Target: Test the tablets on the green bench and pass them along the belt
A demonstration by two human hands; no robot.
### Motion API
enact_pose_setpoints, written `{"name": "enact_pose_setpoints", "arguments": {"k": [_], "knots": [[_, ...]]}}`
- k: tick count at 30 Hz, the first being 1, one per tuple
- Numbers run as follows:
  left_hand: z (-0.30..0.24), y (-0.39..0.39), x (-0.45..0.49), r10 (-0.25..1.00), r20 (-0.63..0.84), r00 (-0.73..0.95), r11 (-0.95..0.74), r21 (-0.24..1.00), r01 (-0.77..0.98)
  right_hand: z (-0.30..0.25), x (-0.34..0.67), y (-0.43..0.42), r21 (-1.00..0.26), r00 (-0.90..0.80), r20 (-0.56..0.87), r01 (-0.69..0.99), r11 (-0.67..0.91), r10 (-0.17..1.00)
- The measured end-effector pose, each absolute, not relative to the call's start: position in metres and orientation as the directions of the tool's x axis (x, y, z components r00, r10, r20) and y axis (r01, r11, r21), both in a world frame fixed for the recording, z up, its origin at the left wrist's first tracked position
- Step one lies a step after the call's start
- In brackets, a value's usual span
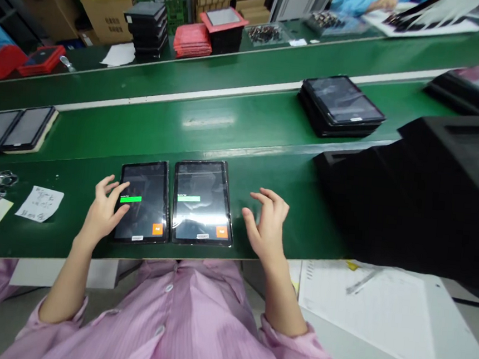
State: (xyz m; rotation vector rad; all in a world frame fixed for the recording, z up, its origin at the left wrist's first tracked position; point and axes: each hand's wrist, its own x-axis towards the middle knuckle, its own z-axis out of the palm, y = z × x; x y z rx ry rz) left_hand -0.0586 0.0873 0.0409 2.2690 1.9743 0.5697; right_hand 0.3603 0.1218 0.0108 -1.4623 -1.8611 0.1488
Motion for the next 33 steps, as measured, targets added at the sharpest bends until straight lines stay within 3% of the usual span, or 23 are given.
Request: {"name": "enact_pose_setpoints", "arguments": {"k": [6,9,12,20,23,26,33], "knots": [[0.042,0.172,-0.037,0.871,0.109,0.480,-0.492,0.202,0.847,0.029,0.315,0.187,-0.504,-0.346,0.319,0.727,0.467,0.883],[0.038,0.190,-0.024,0.837,0.101,0.537,-0.547,0.142,0.825,0.028,0.290,0.211,-0.383,-0.435,0.190,0.793,0.474,0.880],[0.036,0.183,-0.020,0.811,0.089,0.579,-0.585,0.104,0.804,0.028,0.278,0.214,-0.329,-0.513,0.149,0.781,0.532,0.845],[0.029,0.186,-0.018,0.827,0.117,0.550,-0.555,0.022,0.831,0.035,0.265,0.223,-0.307,-0.493,0.205,0.788,0.533,0.846],[0.025,0.187,-0.019,0.771,0.107,0.628,-0.635,0.054,0.771,0.036,0.263,0.222,-0.307,-0.545,0.177,0.761,0.572,0.820],[0.029,0.179,-0.025,0.772,0.144,0.619,-0.635,0.110,0.765,0.037,0.271,0.220,-0.400,-0.563,0.207,0.698,0.594,0.800],[0.036,0.174,-0.041,0.918,0.202,0.341,-0.360,0.065,0.931,0.009,0.292,0.249,-0.571,-0.251,0.331,0.714,0.405,0.910]]}}
